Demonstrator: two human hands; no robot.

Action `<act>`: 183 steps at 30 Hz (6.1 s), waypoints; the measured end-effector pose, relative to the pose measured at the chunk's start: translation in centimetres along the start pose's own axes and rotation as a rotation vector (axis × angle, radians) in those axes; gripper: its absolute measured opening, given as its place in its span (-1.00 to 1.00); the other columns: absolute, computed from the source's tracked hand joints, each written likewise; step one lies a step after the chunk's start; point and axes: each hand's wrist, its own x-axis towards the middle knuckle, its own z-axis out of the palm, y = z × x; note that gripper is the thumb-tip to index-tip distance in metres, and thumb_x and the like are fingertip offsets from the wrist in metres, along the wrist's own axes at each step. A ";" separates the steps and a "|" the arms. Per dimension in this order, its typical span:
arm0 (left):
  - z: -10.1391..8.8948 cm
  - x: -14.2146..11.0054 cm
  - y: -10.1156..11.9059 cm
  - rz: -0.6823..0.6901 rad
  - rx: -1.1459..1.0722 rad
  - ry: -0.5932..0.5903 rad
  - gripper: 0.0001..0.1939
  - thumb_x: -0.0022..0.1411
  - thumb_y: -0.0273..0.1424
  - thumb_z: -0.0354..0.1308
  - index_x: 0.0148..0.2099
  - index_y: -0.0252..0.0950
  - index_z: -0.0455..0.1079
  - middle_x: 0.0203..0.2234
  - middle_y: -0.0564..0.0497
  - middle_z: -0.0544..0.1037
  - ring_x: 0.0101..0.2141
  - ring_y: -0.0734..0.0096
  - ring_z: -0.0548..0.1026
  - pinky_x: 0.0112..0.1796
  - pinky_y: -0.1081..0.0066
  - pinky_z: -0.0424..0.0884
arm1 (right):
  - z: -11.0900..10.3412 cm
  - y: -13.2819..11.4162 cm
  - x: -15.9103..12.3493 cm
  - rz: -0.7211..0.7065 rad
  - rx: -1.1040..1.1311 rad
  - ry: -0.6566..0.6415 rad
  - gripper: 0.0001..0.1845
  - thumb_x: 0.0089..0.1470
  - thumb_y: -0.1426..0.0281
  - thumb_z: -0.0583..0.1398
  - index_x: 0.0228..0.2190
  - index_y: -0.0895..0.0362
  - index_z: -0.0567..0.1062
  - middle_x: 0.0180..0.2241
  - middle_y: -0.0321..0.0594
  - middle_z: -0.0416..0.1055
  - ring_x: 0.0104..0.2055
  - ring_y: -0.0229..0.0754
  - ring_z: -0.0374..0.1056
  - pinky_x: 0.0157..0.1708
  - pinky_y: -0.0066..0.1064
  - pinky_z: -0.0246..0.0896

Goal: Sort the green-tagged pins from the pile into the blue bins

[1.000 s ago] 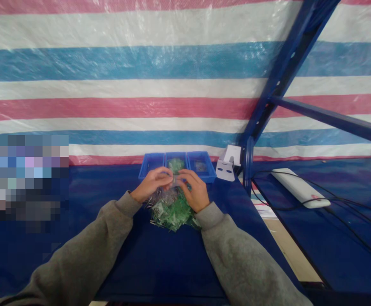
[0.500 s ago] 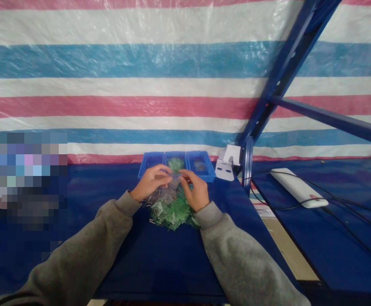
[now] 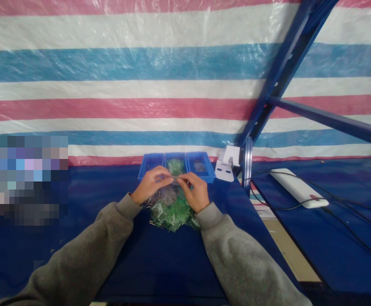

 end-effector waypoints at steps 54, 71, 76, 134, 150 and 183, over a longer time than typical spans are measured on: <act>-1.3 -3.5 -1.2 0.086 0.428 0.306 -0.78 0.24 -0.30 0.07 -0.29 -0.33 0.46 -0.44 0.02 0.54 -0.48 0.51 0.43 -0.43 0.53 0.31 | 2.5 -3.6 -1.4 0.115 -0.316 -0.552 -0.82 -0.02 0.28 0.25 -0.54 0.11 0.44 -0.51 -0.29 0.40 -0.46 -0.26 0.28 -0.46 -0.44 -0.01; 0.4 -0.8 -1.5 0.078 0.280 0.129 -0.70 0.22 -0.20 0.08 -0.32 -0.36 0.45 -0.43 -0.02 0.55 -0.38 0.38 0.49 -0.31 0.45 0.38 | 0.5 -0.3 0.1 0.259 0.130 0.031 -0.72 0.06 0.16 0.16 -0.39 0.12 0.48 -0.40 -0.23 0.43 -0.44 -0.25 0.32 -0.49 -0.44 0.21; 0.2 -1.0 -1.9 0.047 0.186 0.096 -0.74 0.21 -0.24 0.09 -0.29 -0.36 0.41 -0.42 -0.02 0.52 -0.38 0.40 0.48 -0.32 0.46 0.39 | 0.9 -0.2 -0.4 0.262 0.173 -0.062 -0.71 0.05 0.18 0.18 -0.30 0.14 0.47 -0.41 -0.21 0.43 -0.38 -0.20 0.35 -0.43 -0.41 0.26; -0.2 0.0 -1.6 -0.148 -0.121 0.114 -0.63 0.15 -0.12 0.14 -0.26 -0.38 0.45 -0.62 0.07 0.43 -0.62 0.53 0.33 -0.54 0.50 0.27 | 0.1 -0.4 0.9 -0.065 0.037 -0.173 -0.76 0.12 0.36 0.09 -0.20 0.04 0.51 -0.18 -0.14 0.40 -0.21 -0.14 0.36 -0.28 -0.30 0.33; -0.1 -0.2 -0.2 -0.057 -0.138 0.090 -0.59 0.11 -0.26 0.23 -0.04 -0.33 0.28 -0.47 0.05 0.50 -0.45 0.45 0.46 -0.37 0.47 0.36 | 0.3 0.1 0.3 0.027 0.135 -0.082 -0.62 0.20 0.31 0.03 0.05 0.04 0.32 -0.25 -0.17 0.41 -0.42 -0.23 0.35 -0.38 -0.33 0.34; -0.3 -0.5 0.4 0.054 0.119 -0.029 -0.69 0.18 -0.18 0.14 -0.22 -0.36 0.44 -0.30 -0.06 0.52 -0.26 0.34 0.47 -0.21 0.39 0.37 | 0.6 0.4 0.1 0.000 -0.028 0.026 -0.83 0.12 0.27 0.14 -0.28 0.09 0.45 -0.45 -0.26 0.48 -0.41 -0.18 0.42 -0.31 -0.34 0.33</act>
